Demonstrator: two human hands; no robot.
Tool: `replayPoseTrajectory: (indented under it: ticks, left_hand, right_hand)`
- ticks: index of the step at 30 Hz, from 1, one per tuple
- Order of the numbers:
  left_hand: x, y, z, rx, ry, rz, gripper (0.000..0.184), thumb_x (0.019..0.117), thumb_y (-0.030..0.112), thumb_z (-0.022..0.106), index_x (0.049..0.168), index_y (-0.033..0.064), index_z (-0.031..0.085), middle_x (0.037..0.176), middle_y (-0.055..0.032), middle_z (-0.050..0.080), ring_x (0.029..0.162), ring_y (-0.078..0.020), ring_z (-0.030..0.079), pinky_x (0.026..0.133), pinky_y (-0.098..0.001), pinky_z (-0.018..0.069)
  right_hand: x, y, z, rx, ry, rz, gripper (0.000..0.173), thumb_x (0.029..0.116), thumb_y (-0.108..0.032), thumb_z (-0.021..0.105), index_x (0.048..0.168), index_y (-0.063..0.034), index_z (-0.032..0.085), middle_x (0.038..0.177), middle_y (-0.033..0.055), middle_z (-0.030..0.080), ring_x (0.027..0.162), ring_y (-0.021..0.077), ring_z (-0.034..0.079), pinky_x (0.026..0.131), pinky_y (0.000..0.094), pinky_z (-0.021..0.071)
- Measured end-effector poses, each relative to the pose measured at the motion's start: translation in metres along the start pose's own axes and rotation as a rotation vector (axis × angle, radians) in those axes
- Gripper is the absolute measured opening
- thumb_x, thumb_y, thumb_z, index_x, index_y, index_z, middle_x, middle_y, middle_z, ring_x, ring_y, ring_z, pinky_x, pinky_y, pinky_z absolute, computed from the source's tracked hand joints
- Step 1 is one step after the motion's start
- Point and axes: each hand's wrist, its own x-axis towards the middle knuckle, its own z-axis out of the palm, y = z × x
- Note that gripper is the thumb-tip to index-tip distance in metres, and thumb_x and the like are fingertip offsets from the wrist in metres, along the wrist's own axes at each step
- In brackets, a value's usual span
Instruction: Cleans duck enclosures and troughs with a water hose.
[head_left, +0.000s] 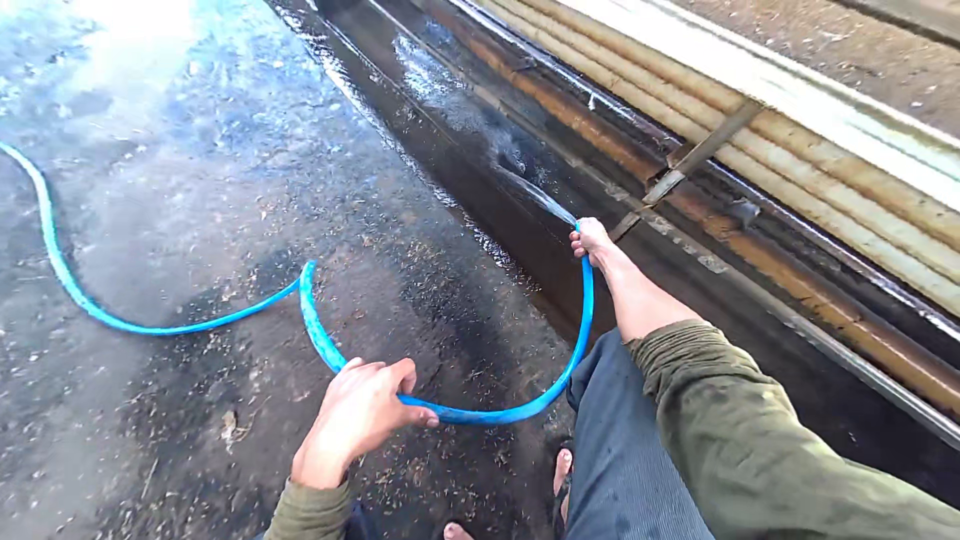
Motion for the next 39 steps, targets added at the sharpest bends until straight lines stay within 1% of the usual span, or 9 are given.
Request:
replayPoseTrajectory:
  ticks: [8, 13, 21, 23, 26, 27, 29, 34, 39]
  left_hand:
    - [-0.007, -0.002, -0.001, 0.004, -0.02, -0.047, 0.066, 0.0811, 0.068, 0.075, 0.113, 0.01, 0.07, 0.095, -0.0106, 0.073, 0.1, -0.0279, 0.068, 0.108, -0.0502, 0.0378]
    - [-0.004, -0.001, 0.001, 0.009, -0.067, -0.058, 0.067, 0.0825, 0.068, 0.073, 0.115, 0.0103, 0.069, 0.1, -0.011, 0.073, 0.103, -0.028, 0.067, 0.109, -0.0506, 0.0369]
    - [0.002, -0.003, 0.004, 0.021, -0.081, -0.073, 0.067, 0.0822, 0.068, 0.074, 0.116, 0.0107, 0.07, 0.102, -0.0113, 0.074, 0.105, -0.0282, 0.067, 0.11, -0.0504, 0.0361]
    - [0.001, -0.007, 0.004, 0.014, -0.072, -0.09, 0.066, 0.0816, 0.068, 0.074, 0.116, 0.0112, 0.07, 0.102, -0.0106, 0.074, 0.105, -0.0281, 0.067, 0.111, -0.0502, 0.0356]
    - [-0.005, -0.021, 0.004, -0.019, -0.004, -0.081, 0.065, 0.0791, 0.066, 0.078, 0.112, 0.0099, 0.072, 0.097, -0.0108, 0.074, 0.103, -0.0293, 0.069, 0.112, -0.054, 0.0362]
    - [-0.006, -0.026, 0.004, -0.03, 0.03, -0.07, 0.065, 0.0778, 0.065, 0.08, 0.11, 0.0095, 0.073, 0.094, -0.0111, 0.074, 0.1, -0.03, 0.069, 0.109, -0.0551, 0.0379]
    - [-0.008, -0.035, 0.003, -0.028, 0.064, -0.072, 0.065, 0.0764, 0.066, 0.08, 0.107, 0.0099, 0.073, 0.09, -0.0109, 0.073, 0.095, -0.0303, 0.069, 0.105, -0.0553, 0.0402]
    - [-0.01, -0.044, 0.003, -0.022, 0.089, -0.084, 0.064, 0.0753, 0.066, 0.081, 0.105, 0.0092, 0.072, 0.086, -0.0113, 0.072, 0.092, -0.0311, 0.069, 0.103, -0.0543, 0.0411]
    - [-0.009, -0.043, 0.003, -0.008, 0.087, -0.1, 0.064, 0.0765, 0.066, 0.08, 0.106, 0.0099, 0.072, 0.087, -0.0115, 0.072, 0.094, -0.031, 0.069, 0.104, -0.0536, 0.0403]
  right_hand:
    - [-0.003, -0.002, 0.009, 0.056, -0.006, -0.009, 0.02, 0.1128, -0.022, 0.032, 0.122, -0.0099, 0.045, 0.07, -0.0009, 0.044, 0.044, 0.0054, 0.034, 0.041, 0.0208, 0.0338]
    - [-0.002, -0.007, 0.018, 0.061, -0.042, -0.003, 0.023, 0.1136, -0.02, 0.031, 0.129, -0.0092, 0.043, 0.072, -0.0007, 0.043, 0.045, 0.0055, 0.034, 0.041, 0.0206, 0.033]
    - [0.008, -0.003, 0.03, 0.045, -0.071, 0.02, 0.025, 0.1146, -0.022, 0.029, 0.132, -0.008, 0.041, 0.074, 0.0009, 0.044, 0.045, 0.0064, 0.036, 0.041, 0.0211, 0.0358]
    - [0.013, 0.001, 0.032, 0.041, 0.002, 0.1, 0.024, 0.113, -0.026, 0.03, 0.118, -0.0073, 0.045, 0.069, 0.0009, 0.043, 0.044, 0.0075, 0.037, 0.041, 0.0217, 0.0372]
    - [0.009, 0.009, 0.027, 0.108, 0.076, 0.27, 0.048, 0.1123, -0.048, 0.024, 0.102, -0.0076, 0.047, 0.068, 0.0008, 0.037, 0.046, 0.0097, 0.034, 0.044, 0.023, 0.0349]
    - [0.01, 0.014, 0.023, 0.149, 0.101, 0.295, 0.045, 0.1117, -0.046, 0.027, 0.091, -0.0097, 0.046, 0.063, -0.0007, 0.036, 0.043, 0.0079, 0.033, 0.041, 0.021, 0.0338]
    - [0.014, 0.02, 0.018, 0.213, 0.145, 0.327, 0.037, 0.1107, -0.037, 0.033, 0.085, -0.0122, 0.042, 0.059, -0.0018, 0.035, 0.04, 0.0066, 0.032, 0.039, 0.0198, 0.0332]
    - [0.013, 0.027, 0.013, 0.284, 0.274, 0.325, 0.035, 0.1121, -0.04, 0.031, 0.099, -0.0102, 0.047, 0.069, 0.0017, 0.037, 0.045, 0.0106, 0.033, 0.042, 0.0235, 0.0354]
    - [0.005, 0.031, 0.005, 0.231, 0.379, 0.305, 0.025, 0.1122, -0.028, 0.035, 0.107, -0.0083, 0.05, 0.079, 0.0047, 0.042, 0.05, 0.0116, 0.039, 0.049, 0.0247, 0.0403]
